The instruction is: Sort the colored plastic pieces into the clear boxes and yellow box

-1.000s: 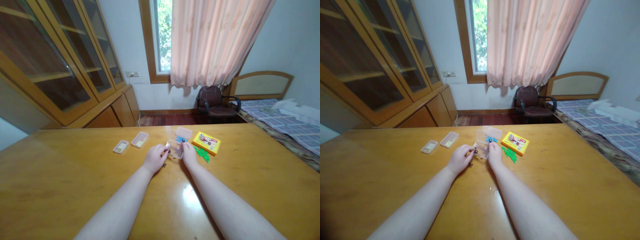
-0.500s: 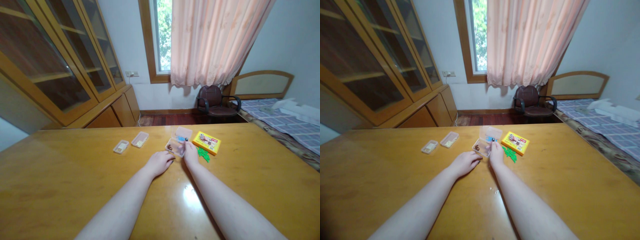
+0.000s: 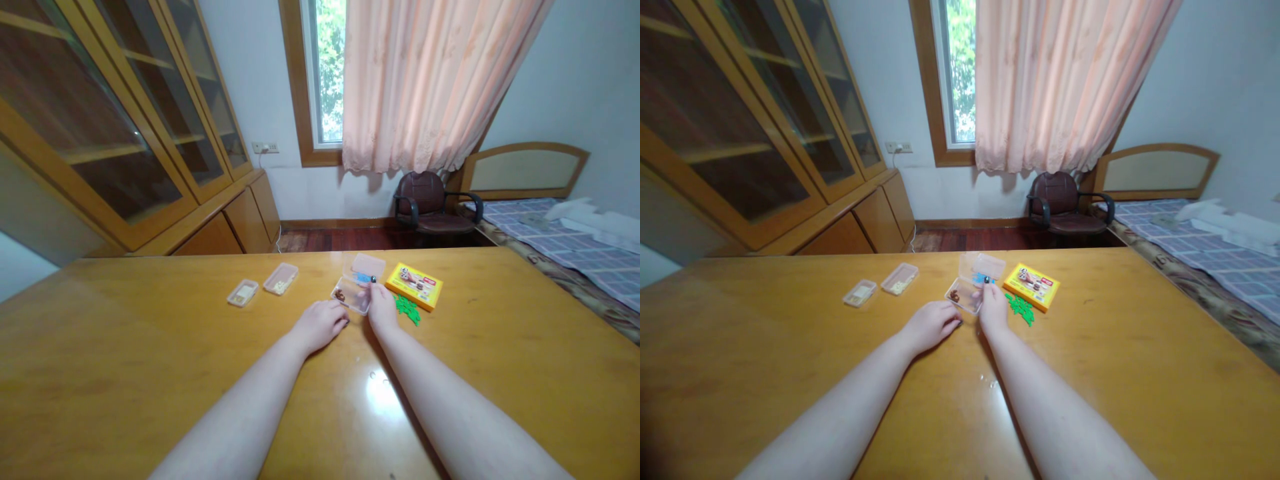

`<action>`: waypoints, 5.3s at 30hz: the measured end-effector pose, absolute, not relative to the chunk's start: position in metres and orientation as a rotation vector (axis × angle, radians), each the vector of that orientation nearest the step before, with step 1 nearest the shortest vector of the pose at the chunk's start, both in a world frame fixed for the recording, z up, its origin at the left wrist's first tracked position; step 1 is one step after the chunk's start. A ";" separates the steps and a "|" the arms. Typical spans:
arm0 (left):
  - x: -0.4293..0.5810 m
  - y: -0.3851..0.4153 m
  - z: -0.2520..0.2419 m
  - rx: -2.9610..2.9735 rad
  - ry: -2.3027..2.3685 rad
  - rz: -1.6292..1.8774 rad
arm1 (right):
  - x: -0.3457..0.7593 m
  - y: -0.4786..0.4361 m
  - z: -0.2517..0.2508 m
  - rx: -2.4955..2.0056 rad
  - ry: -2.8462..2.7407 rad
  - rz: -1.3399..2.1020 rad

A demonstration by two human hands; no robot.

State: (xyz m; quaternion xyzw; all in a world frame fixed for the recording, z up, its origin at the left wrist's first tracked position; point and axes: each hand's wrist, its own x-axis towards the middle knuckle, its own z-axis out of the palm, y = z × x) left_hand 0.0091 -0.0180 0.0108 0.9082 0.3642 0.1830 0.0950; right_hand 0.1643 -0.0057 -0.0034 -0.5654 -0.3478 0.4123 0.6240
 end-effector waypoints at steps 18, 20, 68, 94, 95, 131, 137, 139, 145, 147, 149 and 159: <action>-0.008 -0.004 -0.011 2.084 1.949 0.769 | 0.168 -0.003 -0.009 -1.268 -0.816 0.979; -0.003 -0.009 -0.014 2.113 1.889 0.635 | 0.167 -0.002 -0.009 -1.260 -0.805 0.977; -0.030 0.012 -0.002 2.342 1.303 0.483 | 0.164 -0.006 0.005 -1.306 -0.780 0.955; -0.021 0.003 0.011 2.139 1.547 1.106 | 0.168 -0.003 -0.021 -1.293 -1.067 0.917; -0.019 0.002 0.011 2.149 1.511 1.090 | 0.167 -0.003 -0.021 -1.293 -1.076 0.927; -0.015 0.009 0.001 2.377 1.487 0.424 | 0.166 -0.005 -0.008 -1.296 -0.884 0.985; -0.015 0.011 -0.006 2.349 1.609 0.423 | 0.167 -0.004 -0.010 -1.298 -0.907 0.986; -0.014 0.012 -0.006 2.353 1.656 0.408 | 0.167 -0.004 -0.010 -1.291 -0.910 0.991; -0.014 0.012 -0.005 2.375 1.740 0.311 | 0.167 -0.003 -0.014 -1.269 -0.913 1.007; -0.013 0.011 -0.005 2.382 1.776 0.275 | 0.166 -0.003 -0.014 -1.264 -0.908 1.019; -0.013 0.011 -0.005 2.397 1.803 0.252 | 0.166 -0.003 -0.014 -1.266 -0.899 1.033; -0.014 0.010 -0.005 2.423 1.834 0.255 | 0.167 -0.004 -0.011 -1.303 -0.930 0.998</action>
